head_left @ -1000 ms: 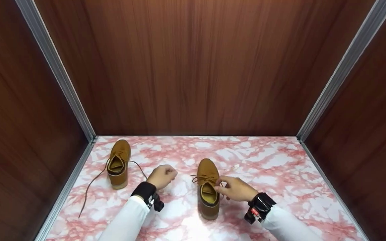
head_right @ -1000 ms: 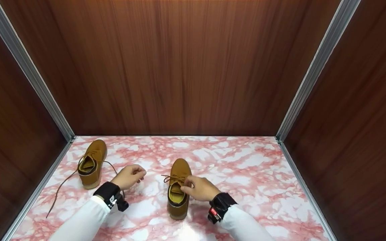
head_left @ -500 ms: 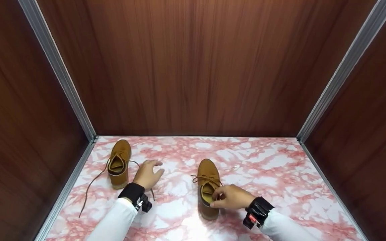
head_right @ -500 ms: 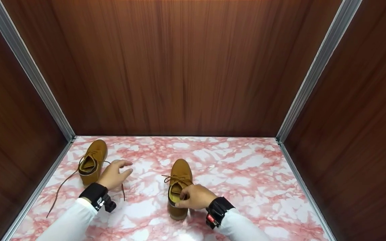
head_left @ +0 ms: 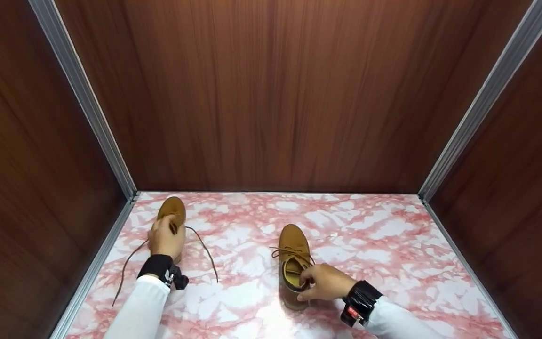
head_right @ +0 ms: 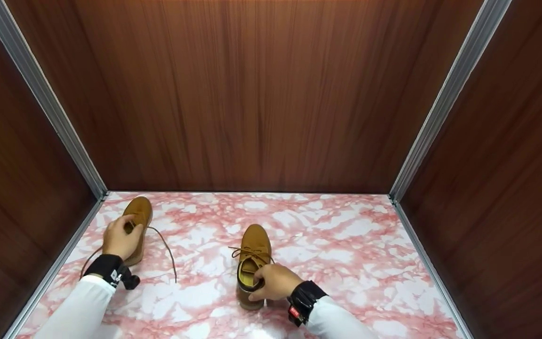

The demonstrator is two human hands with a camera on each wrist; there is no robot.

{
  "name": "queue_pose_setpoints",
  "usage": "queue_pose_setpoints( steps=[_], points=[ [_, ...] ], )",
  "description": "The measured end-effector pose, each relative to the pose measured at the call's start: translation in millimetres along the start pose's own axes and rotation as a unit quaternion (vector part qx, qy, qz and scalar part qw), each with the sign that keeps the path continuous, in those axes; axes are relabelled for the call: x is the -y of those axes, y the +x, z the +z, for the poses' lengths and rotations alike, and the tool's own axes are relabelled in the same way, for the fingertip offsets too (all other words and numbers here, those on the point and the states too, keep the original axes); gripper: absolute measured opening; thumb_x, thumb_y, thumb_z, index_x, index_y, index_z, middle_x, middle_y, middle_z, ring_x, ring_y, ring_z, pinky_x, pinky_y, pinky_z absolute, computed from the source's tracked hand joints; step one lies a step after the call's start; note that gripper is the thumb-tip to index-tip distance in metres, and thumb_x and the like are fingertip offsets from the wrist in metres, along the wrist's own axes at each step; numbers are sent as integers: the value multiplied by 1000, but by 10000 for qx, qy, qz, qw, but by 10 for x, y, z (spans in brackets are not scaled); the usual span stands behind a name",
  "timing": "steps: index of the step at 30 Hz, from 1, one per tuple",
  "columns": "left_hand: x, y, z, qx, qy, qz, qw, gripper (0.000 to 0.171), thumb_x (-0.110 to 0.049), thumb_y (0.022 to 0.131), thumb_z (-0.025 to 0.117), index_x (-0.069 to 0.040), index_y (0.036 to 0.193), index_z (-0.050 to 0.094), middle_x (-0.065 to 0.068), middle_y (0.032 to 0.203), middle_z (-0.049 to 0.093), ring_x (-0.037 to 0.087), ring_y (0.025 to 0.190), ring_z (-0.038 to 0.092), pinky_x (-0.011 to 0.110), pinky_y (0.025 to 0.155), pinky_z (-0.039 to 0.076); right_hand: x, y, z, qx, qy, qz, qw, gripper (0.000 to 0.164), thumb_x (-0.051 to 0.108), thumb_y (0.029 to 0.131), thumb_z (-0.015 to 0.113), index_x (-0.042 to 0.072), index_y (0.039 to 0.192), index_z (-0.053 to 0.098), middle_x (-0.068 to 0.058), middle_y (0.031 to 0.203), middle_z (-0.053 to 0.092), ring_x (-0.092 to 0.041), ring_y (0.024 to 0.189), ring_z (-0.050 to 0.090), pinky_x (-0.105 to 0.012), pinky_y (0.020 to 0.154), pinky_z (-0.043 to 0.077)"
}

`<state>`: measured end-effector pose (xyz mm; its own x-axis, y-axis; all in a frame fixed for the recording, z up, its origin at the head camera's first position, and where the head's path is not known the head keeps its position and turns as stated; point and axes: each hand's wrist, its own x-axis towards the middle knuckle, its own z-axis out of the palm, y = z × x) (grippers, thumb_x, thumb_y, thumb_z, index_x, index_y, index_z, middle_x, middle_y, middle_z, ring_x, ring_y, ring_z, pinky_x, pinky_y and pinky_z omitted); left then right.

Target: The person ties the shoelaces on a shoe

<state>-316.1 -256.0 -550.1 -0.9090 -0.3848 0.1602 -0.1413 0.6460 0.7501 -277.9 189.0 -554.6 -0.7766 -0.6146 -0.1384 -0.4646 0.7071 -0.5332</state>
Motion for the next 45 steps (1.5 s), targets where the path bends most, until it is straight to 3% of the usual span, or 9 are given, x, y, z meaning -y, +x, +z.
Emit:
queue_pose_setpoints(
  steps=[6,9,16,25,33,39,45],
  points=[
    [267,82,-130,-133,-221,-902,9956,54,-29,101,54,3,143,47,35,145,45,51,139,40,62,119,33,-5,-4,6,-40,77,-9,10000,24,38,79,89,21,88,74,13,80,66,-2,69,53,-24,63,47],
    [359,97,-170,-43,-187,-1231,9922,55,-30,101,53,9,139,47,39,138,49,53,135,45,60,116,37,-23,-5,19,-77,96,-4,9999,24,37,79,89,21,85,73,14,78,65,-2,68,53,-23,62,47],
    [450,122,-248,774,347,-1622,9831,61,-38,102,45,15,128,59,40,134,59,54,125,58,59,108,47,-75,-5,46,-361,25,-36,9993,24,33,79,89,21,79,68,14,77,65,-1,66,54,-21,62,48],
    [441,128,-328,1320,782,-1623,9747,72,-42,100,37,17,135,55,39,142,55,53,129,56,58,110,46,-144,30,-25,-1104,-123,-120,9937,21,16,78,86,18,75,65,8,75,67,-2,66,54,-21,60,48],
    [431,126,-280,1239,900,-1570,9757,68,-41,104,36,17,133,58,39,140,56,54,127,57,59,109,47,-305,129,-183,-1589,-16,26,9873,18,13,85,83,14,83,65,1,83,71,-6,72,61,-23,65,53],
    [454,132,-243,1166,922,-1492,9776,65,-38,104,37,18,124,61,39,134,60,53,121,61,58,105,49,-516,274,-382,-2063,163,392,9776,13,10,87,80,13,88,68,-4,90,73,-13,79,64,-29,70,56],
    [434,131,-252,1216,996,-1490,9763,62,-35,106,36,18,125,61,39,134,60,53,120,61,58,104,50,-736,404,-486,-2437,-9,681,9675,14,8,89,80,11,91,67,-8,92,73,-18,82,64,-35,73,54]
  ],
)
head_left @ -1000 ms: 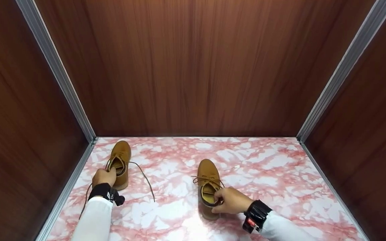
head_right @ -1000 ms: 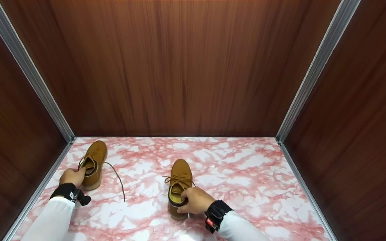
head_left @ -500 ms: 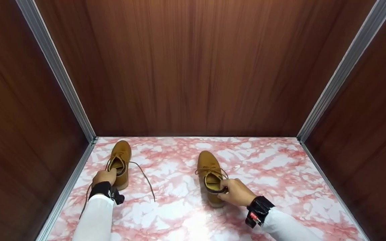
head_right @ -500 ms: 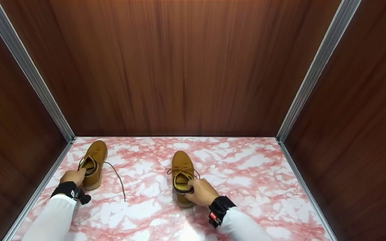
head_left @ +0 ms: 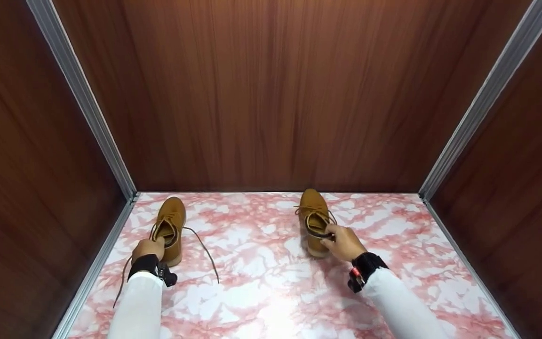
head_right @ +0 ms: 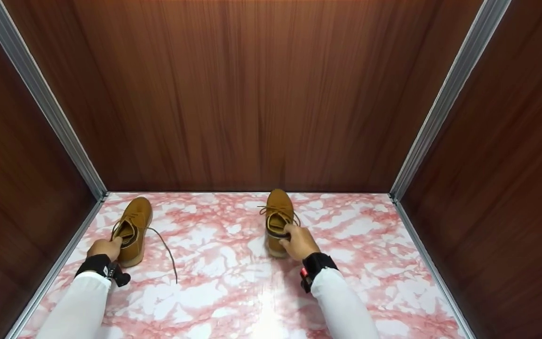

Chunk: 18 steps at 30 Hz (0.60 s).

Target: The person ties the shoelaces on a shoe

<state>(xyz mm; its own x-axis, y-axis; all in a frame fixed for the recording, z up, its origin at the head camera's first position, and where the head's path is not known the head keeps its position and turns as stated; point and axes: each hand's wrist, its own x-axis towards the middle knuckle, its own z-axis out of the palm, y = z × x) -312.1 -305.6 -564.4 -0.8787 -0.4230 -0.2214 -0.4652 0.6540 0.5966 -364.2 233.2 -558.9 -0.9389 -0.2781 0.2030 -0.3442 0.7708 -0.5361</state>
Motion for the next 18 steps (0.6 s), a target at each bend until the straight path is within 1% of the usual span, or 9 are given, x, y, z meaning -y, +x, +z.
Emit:
queue_pose_setpoints(
  steps=[5,9,12,14,16,18],
  points=[
    [-13,12,20,-40,130,74,9999,61,-33,105,36,20,124,60,40,134,60,55,123,60,58,106,49,-142,89,35,-169,73,262,9995,15,6,89,80,10,90,65,-8,88,71,-21,80,61,-35,73,50],
    [-9,17,31,-82,263,133,9995,62,-32,105,36,22,124,59,41,133,59,56,124,59,58,107,49,-215,105,84,-268,32,389,9989,16,4,88,79,9,89,64,-10,86,70,-23,80,61,-36,72,49],
    [-5,24,29,-80,318,152,9993,61,-31,105,36,22,124,59,41,133,59,55,123,60,58,107,49,-245,97,125,-354,60,562,9978,16,4,88,80,8,90,64,-12,89,71,-26,83,63,-40,75,52],
    [-4,33,28,-93,333,156,9993,60,-31,105,36,22,123,60,41,133,60,55,123,60,58,107,50,-258,92,149,-373,129,688,9969,16,4,89,79,8,92,65,-13,94,73,-28,88,65,-42,79,53],
    [-1,45,27,-112,293,126,9994,60,-31,105,37,22,122,60,41,133,60,55,123,60,58,106,50,-264,88,167,-319,189,722,9967,15,5,90,77,8,97,65,-15,99,74,-30,93,68,-46,84,55],
    [-3,51,26,-122,239,91,9996,59,-31,105,37,21,122,61,41,132,60,55,123,60,58,106,50,-261,80,174,-205,216,708,9970,17,6,92,76,8,106,66,-17,106,75,-33,99,69,-49,89,56]
  ],
)
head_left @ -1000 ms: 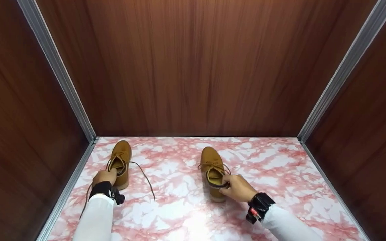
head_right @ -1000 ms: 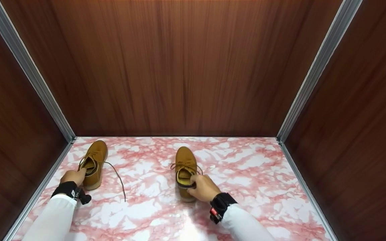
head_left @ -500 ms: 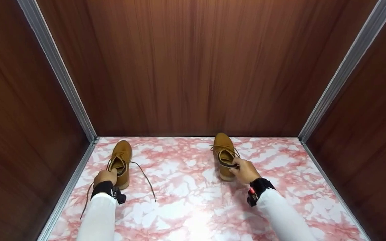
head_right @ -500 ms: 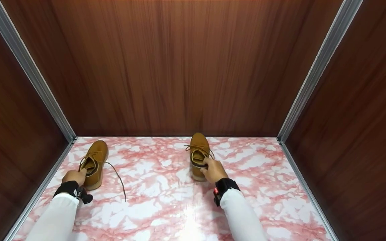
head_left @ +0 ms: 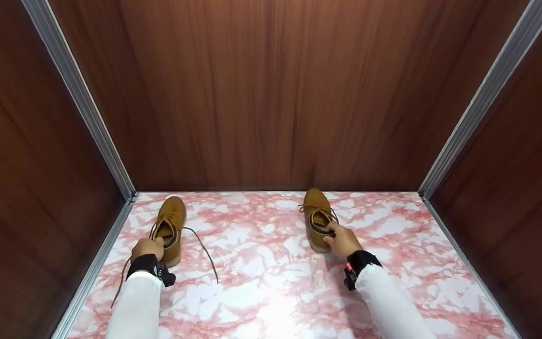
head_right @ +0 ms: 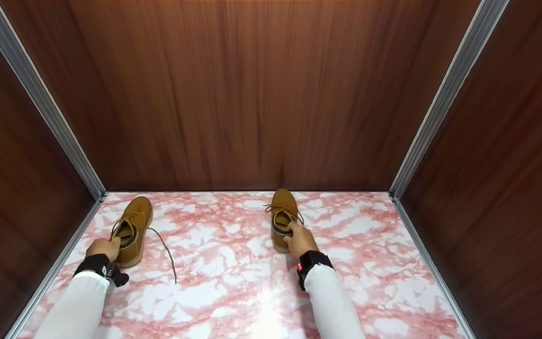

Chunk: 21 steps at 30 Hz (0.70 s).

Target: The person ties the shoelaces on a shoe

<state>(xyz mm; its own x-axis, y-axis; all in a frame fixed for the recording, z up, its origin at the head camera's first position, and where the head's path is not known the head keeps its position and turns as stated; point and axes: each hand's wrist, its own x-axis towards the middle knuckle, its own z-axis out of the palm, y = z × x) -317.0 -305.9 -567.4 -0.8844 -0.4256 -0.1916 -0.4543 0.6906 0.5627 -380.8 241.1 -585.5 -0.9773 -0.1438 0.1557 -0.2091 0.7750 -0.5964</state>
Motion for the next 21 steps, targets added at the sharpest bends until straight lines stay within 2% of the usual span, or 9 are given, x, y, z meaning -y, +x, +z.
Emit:
queue_pose_setpoints(
  steps=[5,8,10,12,16,21],
  points=[
    [5,4,21,-18,-88,-28,10000,57,-30,105,39,19,120,62,41,130,61,54,122,61,58,103,52,21,-61,-34,213,-55,96,9997,45,12,94,77,6,135,61,-23,124,72,-38,111,69,-55,100,54],
    [32,2,46,-88,-111,24,9999,55,-29,104,39,19,117,63,42,127,62,55,118,62,58,100,53,30,-95,-61,217,6,167,9996,59,17,93,78,6,146,53,-26,136,66,-43,123,65,-58,110,49],
    [51,-6,59,-128,-200,97,9997,53,-27,103,40,18,112,65,40,116,67,52,107,68,55,94,55,45,-112,-82,189,66,146,9997,64,18,92,79,5,148,50,-28,143,62,-46,132,59,-59,115,45],
    [62,-19,70,-93,-426,117,9990,50,-26,103,40,17,108,65,38,108,70,42,88,74,46,83,58,69,-124,-110,136,114,71,9998,66,20,92,79,5,149,49,-28,149,57,-46,139,54,-60,118,41],
    [42,-59,101,25,-989,77,9951,48,-26,103,39,14,107,64,37,105,71,17,52,70,27,59,53,165,-145,-182,-44,178,-113,9998,66,22,92,80,4,148,49,-26,152,54,-45,142,51,-60,120,40],
    [-97,-115,142,95,-1384,116,9903,48,-28,103,37,11,110,64,40,118,66,15,52,71,23,55,55,329,-157,-240,-275,209,-341,9988,63,24,93,80,4,146,52,-23,151,55,-42,142,52,-57,120,40]
  ],
)
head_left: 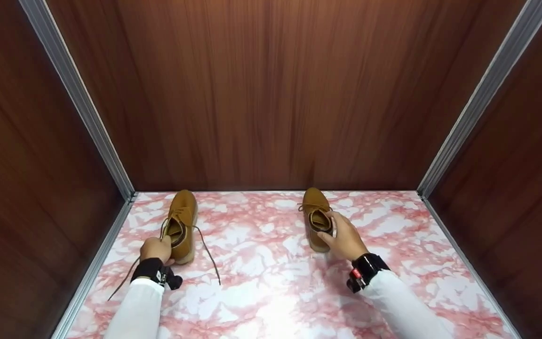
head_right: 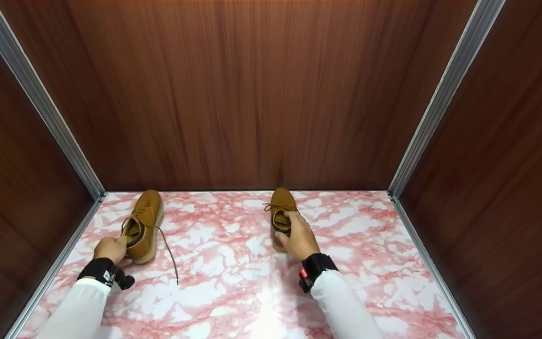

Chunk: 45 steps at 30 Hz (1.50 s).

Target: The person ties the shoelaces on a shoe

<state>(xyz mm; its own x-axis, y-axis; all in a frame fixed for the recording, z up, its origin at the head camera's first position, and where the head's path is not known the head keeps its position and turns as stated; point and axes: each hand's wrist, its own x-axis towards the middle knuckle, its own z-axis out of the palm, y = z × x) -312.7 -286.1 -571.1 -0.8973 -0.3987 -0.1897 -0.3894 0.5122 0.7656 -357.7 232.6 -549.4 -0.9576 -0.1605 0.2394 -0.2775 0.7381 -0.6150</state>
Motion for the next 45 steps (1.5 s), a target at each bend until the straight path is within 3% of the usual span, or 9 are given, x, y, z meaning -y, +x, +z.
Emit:
queue_pose_setpoints(
  steps=[8,13,18,24,28,36,41,45],
  points=[
    [-264,-115,154,35,-194,301,9994,49,-30,103,39,6,111,71,34,114,71,23,61,76,24,58,52,342,-48,61,-389,46,-779,9962,56,19,91,82,4,139,58,-21,136,66,-38,127,64,-53,108,51],
    [-438,-216,293,-25,-297,630,9976,44,-29,103,43,-1,88,75,24,96,76,25,60,76,23,55,51,573,-63,189,-363,164,-1172,9923,50,17,90,83,7,134,63,-16,131,70,-33,125,65,-50,107,53],
    [-606,-340,450,-115,-240,995,9947,42,-25,101,46,-7,68,66,13,78,75,23,59,73,25,56,50,729,-46,390,141,327,-1429,9891,43,18,94,78,6,133,64,-15,130,71,-33,121,67,-50,104,55],
    [-800,-488,636,-163,-49,1358,9906,42,-24,99,49,-13,60,56,3,63,65,19,63,64,30,61,44,809,6,658,1004,881,-1305,9824,38,18,101,69,3,134,61,-22,134,68,-41,126,66,-54,105,55],
    [-891,-564,777,-78,-98,1580,9874,40,-22,98,51,-16,59,52,0,63,57,19,65,58,29,62,43,831,41,816,1224,1354,-1033,9778,37,11,101,67,-3,134,59,-26,134,66,-47,124,65,-59,106,53],
    [-1035,-697,998,89,-95,1784,9839,40,-21,98,52,-16,58,54,0,62,58,17,61,56,29,59,42,884,110,966,854,1480,-989,9803,29,8,99,68,3,126,62,-25,122,70,-41,109,72,-52,97,59],
    [-1081,-719,1070,168,-125,1898,9816,39,-20,96,52,-19,57,46,-4,58,45,16,58,48,28,56,36,888,119,999,747,1477,-1100,9801,10,4,95,70,0,104,67,-25,113,67,-41,105,69,-49,94,60],
    [-1087,-713,1093,212,-149,1911,9812,39,-20,95,51,-20,57,45,-4,58,44,15,58,48,28,57,37,877,92,964,845,1427,-906,9820,6,7,93,69,5,89,65,-15,103,67,-27,99,69,-37,91,59]
  ],
)
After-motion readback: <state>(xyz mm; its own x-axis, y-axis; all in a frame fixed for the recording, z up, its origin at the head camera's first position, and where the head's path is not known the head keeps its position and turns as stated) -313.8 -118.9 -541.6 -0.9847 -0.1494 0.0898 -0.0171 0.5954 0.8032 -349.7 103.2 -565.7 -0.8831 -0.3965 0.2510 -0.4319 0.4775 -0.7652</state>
